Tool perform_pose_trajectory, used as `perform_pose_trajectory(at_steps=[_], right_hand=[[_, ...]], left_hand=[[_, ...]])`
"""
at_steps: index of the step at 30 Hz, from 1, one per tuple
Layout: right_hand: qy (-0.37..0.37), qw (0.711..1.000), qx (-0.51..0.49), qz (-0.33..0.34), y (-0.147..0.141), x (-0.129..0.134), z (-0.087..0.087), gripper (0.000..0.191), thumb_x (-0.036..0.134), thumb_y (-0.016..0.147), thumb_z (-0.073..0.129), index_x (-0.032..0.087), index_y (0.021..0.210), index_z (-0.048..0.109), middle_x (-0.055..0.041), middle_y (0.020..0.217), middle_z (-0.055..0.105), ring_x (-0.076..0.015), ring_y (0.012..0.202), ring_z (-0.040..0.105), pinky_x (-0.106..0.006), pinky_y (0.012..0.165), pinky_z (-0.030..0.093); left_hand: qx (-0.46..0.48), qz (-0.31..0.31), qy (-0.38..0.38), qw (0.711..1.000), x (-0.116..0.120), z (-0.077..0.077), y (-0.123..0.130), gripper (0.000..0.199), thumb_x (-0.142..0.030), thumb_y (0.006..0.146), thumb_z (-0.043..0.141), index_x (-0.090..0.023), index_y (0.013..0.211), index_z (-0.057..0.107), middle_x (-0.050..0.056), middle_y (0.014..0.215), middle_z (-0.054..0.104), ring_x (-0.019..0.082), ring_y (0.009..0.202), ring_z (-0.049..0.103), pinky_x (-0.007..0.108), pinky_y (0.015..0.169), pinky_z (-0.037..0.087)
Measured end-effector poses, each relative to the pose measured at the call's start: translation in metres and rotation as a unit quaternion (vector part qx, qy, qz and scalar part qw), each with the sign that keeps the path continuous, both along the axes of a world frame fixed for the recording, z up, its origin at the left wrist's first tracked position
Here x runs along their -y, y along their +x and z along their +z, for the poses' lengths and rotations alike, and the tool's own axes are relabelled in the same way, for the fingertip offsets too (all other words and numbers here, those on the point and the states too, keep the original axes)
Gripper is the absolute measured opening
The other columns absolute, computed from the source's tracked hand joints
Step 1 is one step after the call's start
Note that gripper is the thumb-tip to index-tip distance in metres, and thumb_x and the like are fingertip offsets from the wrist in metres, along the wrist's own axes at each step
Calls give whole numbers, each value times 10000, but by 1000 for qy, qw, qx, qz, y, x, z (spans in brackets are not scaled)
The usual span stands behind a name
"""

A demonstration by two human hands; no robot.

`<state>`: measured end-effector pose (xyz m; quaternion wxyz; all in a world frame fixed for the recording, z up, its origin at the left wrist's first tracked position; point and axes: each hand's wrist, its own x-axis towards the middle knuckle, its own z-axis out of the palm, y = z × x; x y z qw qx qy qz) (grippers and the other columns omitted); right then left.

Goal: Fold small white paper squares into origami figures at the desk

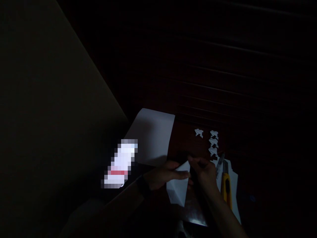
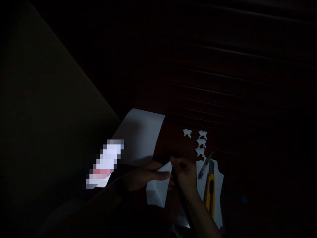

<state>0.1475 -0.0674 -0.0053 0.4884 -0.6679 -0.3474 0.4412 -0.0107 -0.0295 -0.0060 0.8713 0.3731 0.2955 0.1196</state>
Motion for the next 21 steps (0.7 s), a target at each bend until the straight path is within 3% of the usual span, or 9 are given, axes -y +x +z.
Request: perform_pose_trajectory(at_steps=[4,10,15,21], right_hand=[[-5,1000,14,8,0,-2,4,285,406,714,655,145,601,633,12,486,564,-106,432,468,-206,409,348],[7,1000,4,21,3,-2,0,290,410,712,656,154,578,627,1,503,579,-120,453,487,-224,443,365],[6,999,-12,36,5,-3,1,282,413,706,658,160,585,643,-5,526,609,-130,466,507,-234,461,373],[8,998,-24,49,5,-3,0,258,395,724,649,160,617,652,4,552,602,-124,492,506,-231,484,381]], left_hand=[[4,39,-9,999,0,2,3,391,-418,791,564,-75,966,636,165,916,672,244,841,649,378,780,481],[6,34,-5,999,-1,1,5,401,-444,793,551,-77,922,649,146,852,671,211,773,645,343,729,480],[-33,53,52,997,-3,-1,4,414,-485,786,535,-90,814,655,80,746,645,134,622,581,252,569,417],[-81,69,150,983,-4,0,6,410,-497,750,566,-96,686,626,-19,570,476,60,489,367,210,472,260]])
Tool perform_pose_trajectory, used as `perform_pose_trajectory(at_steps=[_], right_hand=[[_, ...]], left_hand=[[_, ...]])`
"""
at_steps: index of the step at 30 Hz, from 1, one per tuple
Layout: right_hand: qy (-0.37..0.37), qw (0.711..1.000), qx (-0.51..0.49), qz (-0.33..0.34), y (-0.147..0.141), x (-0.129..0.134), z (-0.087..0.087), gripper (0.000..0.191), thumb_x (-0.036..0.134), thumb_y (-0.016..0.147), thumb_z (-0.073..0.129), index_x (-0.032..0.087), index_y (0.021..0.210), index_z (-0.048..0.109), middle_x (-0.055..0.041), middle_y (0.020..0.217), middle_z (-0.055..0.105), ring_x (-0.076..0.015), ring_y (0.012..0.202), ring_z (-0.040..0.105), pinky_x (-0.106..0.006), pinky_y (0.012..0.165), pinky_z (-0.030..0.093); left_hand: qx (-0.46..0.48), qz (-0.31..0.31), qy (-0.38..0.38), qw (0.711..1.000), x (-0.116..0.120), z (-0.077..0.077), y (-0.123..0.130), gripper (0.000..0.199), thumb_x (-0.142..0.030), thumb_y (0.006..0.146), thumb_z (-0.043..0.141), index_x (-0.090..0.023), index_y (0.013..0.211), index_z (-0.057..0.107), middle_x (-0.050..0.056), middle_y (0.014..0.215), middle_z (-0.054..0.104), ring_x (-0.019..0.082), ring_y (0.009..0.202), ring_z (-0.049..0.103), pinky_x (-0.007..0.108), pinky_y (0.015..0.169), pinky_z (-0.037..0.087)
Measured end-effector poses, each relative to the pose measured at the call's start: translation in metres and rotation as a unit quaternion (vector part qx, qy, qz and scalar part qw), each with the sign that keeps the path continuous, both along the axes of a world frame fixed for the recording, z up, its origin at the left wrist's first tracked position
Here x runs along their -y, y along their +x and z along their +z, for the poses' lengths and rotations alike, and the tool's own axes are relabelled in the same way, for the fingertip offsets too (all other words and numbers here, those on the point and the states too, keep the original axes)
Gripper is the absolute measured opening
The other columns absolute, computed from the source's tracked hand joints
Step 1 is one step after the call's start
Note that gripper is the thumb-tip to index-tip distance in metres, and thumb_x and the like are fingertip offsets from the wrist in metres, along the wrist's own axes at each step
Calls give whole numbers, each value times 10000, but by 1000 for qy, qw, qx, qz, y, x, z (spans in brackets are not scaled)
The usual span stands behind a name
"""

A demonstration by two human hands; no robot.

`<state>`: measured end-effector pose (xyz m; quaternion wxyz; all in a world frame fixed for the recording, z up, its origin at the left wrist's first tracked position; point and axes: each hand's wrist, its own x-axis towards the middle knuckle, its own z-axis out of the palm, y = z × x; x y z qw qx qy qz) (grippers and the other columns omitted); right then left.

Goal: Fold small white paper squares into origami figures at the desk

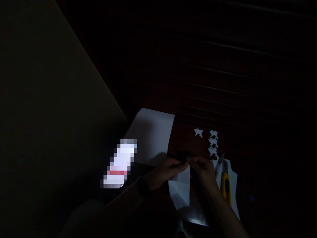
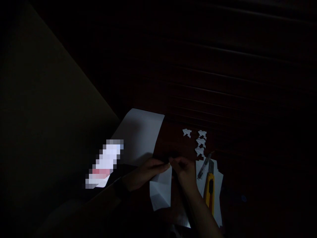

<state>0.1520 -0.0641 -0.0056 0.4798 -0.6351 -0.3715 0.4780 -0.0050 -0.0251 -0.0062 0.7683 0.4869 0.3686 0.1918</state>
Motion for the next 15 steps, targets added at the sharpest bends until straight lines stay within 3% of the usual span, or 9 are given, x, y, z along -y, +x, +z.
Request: perform_pose_trajectory(at_steps=[5,15], right_hand=[[-6,1000,1,0,0,0,-3,268,412,714,654,158,629,655,6,566,611,-130,518,518,-234,504,383],[-4,1000,-23,9,-2,0,-5,260,394,727,640,161,611,638,9,544,586,-126,496,502,-233,486,383]], left_hand=[[-12,8,36,999,0,0,1,387,-483,759,560,-108,678,606,-34,569,420,64,503,325,216,469,224],[-15,25,36,999,0,-1,1,401,-495,749,564,-105,660,590,-33,569,411,65,508,308,218,469,207]])
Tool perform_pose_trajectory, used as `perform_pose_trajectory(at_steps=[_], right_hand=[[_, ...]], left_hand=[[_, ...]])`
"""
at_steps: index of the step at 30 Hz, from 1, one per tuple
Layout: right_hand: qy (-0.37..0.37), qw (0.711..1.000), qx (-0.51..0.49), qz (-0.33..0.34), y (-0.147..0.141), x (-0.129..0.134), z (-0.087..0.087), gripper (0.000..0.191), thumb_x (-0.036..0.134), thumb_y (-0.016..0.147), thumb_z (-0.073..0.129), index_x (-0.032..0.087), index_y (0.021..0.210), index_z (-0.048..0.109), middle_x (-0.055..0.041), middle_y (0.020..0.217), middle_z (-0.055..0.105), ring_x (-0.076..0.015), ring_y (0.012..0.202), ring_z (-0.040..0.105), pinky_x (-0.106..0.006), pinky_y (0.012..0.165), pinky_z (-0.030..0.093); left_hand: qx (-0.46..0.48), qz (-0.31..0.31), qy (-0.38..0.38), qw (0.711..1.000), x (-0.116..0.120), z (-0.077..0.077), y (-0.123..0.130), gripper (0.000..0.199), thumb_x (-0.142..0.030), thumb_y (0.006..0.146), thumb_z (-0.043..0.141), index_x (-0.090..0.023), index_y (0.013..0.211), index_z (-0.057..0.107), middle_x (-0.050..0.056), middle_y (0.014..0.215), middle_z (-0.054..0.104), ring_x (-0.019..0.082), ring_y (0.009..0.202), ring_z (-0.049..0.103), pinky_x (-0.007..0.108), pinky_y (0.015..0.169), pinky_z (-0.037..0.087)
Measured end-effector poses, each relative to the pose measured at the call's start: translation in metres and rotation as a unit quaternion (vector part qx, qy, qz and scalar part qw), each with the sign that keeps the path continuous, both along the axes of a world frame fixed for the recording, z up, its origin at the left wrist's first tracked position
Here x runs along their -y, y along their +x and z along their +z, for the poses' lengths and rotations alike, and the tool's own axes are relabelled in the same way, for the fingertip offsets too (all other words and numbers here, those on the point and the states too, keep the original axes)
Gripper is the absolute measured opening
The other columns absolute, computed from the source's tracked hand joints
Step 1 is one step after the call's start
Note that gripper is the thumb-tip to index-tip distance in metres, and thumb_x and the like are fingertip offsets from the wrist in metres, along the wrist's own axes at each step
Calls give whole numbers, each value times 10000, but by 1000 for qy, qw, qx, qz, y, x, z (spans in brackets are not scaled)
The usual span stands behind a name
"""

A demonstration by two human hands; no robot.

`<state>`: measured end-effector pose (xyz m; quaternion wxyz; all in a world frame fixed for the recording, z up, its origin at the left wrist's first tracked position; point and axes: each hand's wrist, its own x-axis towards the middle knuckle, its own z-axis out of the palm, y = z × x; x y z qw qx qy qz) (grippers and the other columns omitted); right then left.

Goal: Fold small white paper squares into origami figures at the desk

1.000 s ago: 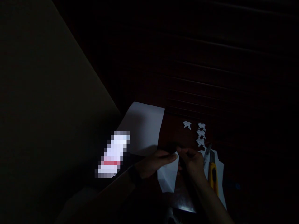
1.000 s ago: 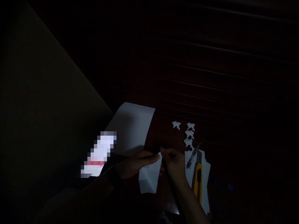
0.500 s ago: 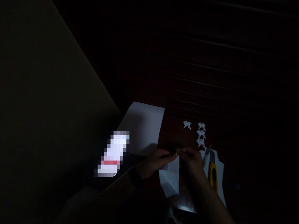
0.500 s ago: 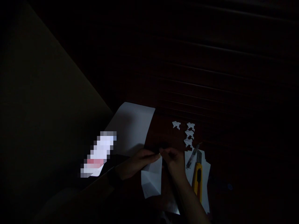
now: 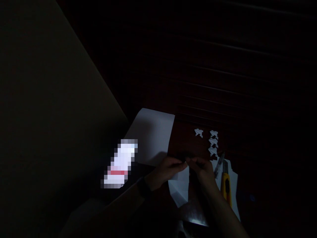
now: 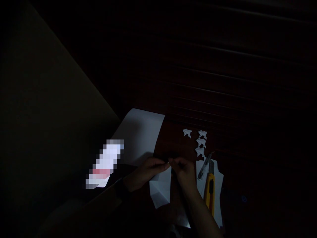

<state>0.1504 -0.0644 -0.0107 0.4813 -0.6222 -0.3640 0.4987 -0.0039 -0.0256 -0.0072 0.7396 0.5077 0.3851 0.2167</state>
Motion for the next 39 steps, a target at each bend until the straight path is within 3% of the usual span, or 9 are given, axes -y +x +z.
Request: perform_pose_trajectory(at_steps=[10,20,28,35,39], right_hand=[[21,998,56,9,0,-1,1,275,387,751,620,153,607,624,5,576,589,-125,545,499,-229,528,374],[25,995,97,-18,7,-5,0,303,431,732,629,157,603,621,5,573,590,-134,553,509,-245,555,389],[17,996,91,-7,7,-5,1,291,402,746,621,157,589,613,9,563,575,-128,546,496,-240,540,372],[12,995,98,14,6,-4,1,274,400,750,619,157,628,645,-2,605,616,-150,602,544,-250,579,388],[8,993,113,24,5,-2,0,283,413,748,620,160,628,654,-12,610,642,-161,608,564,-252,574,398]], left_hand=[[-11,-10,-2,1000,-2,4,0,425,-529,751,533,-117,662,586,-38,549,386,69,495,283,223,464,190],[-44,-41,47,997,-2,0,-3,469,-533,747,530,-142,511,424,-57,517,265,62,488,217,239,461,156],[-33,-46,32,998,-1,-1,-2,367,-447,699,623,-127,568,498,-47,537,361,62,489,292,221,460,206],[-50,-15,48,997,-2,-5,-4,400,-447,687,641,-124,527,468,-54,522,316,54,485,266,218,448,183],[-43,-1,28,999,-3,-5,-5,370,-457,679,645,-109,594,553,-31,542,416,66,496,346,213,457,232]])
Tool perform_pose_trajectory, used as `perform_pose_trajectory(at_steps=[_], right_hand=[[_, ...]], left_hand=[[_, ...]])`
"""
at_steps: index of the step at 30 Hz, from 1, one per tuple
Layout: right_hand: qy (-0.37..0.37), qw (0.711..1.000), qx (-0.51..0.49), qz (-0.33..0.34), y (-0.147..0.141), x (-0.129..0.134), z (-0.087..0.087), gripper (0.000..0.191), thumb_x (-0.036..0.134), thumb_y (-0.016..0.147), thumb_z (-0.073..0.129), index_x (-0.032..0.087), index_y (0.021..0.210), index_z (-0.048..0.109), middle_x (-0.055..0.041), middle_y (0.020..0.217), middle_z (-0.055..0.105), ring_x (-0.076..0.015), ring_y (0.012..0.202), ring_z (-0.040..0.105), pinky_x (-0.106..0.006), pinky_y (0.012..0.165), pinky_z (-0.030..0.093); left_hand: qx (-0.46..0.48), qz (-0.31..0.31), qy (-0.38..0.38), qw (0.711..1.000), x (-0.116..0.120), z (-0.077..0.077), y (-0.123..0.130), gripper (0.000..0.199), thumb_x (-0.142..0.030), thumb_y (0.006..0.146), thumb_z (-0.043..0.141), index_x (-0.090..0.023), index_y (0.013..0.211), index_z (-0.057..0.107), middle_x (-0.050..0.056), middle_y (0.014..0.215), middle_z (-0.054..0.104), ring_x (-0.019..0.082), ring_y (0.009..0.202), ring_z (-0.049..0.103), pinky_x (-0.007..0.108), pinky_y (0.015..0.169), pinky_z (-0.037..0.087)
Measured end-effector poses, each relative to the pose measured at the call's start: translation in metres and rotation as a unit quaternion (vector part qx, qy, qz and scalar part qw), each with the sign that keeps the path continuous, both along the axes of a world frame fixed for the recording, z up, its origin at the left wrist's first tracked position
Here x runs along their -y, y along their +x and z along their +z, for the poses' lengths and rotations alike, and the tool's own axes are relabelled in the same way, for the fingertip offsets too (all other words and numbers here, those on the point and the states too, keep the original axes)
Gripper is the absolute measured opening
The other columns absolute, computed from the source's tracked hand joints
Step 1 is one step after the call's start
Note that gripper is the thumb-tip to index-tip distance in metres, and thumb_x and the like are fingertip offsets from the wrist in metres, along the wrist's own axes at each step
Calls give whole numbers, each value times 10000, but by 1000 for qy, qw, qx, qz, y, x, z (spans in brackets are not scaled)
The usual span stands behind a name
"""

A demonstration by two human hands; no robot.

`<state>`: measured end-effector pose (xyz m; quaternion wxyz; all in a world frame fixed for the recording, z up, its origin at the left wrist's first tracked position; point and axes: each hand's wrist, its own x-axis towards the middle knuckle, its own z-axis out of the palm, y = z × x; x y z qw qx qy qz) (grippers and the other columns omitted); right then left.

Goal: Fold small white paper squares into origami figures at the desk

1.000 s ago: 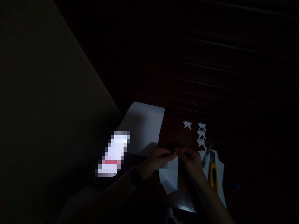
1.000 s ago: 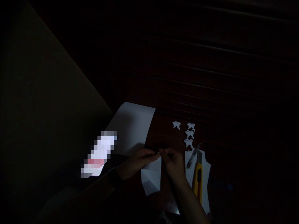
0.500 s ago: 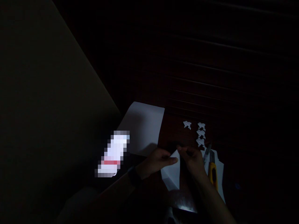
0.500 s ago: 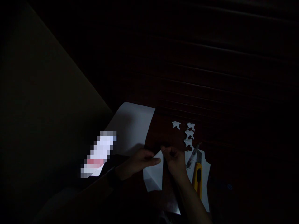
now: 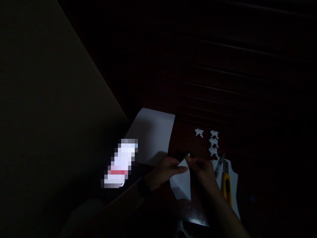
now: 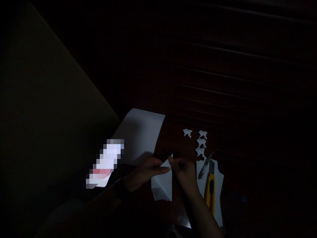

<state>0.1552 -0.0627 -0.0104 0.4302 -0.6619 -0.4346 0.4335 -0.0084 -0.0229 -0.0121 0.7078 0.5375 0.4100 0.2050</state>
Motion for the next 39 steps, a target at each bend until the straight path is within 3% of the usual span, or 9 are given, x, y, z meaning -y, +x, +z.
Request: perform_pose_trajectory(at_steps=[9,13,16,23,29,39], right_hand=[[-11,999,-51,-2,0,2,-8,229,378,715,666,157,653,658,-20,639,654,-160,608,565,-264,595,421],[3,996,-84,4,-3,4,-7,215,357,742,645,155,670,652,-17,649,638,-152,615,549,-256,586,415],[11,997,-74,19,-5,4,-5,225,354,753,637,152,653,641,-14,640,626,-145,614,536,-253,590,411],[7,996,-49,75,-9,6,1,240,362,780,607,146,677,631,-15,656,614,-140,619,528,-247,583,404],[5,994,-34,105,-14,9,4,239,361,786,602,148,688,646,-14,667,623,-135,629,531,-240,593,406],[14,994,-21,105,-14,7,8,235,351,787,600,151,672,646,-12,677,634,-138,642,544,-236,608,412]], left_hand=[[-9,23,-20,1000,0,7,0,369,-475,655,655,-108,677,629,-6,585,525,92,532,443,211,477,295],[4,65,-24,998,-4,6,1,350,-466,710,607,-123,759,648,2,652,560,100,570,474,208,490,318],[-1,94,9,996,-8,4,2,356,-464,738,577,-119,779,660,14,676,579,111,593,492,212,504,336],[-4,93,55,994,-9,-1,4,359,-456,754,574,-110,729,665,12,640,575,109,590,486,213,525,352],[21,101,58,993,-10,1,3,325,-425,765,578,-123,825,682,47,752,647,143,690,558,228,606,407],[9,132,82,988,-6,-4,3,345,-448,769,562,-128,768,689,29,689,637,125,627,546,209,538,381]])
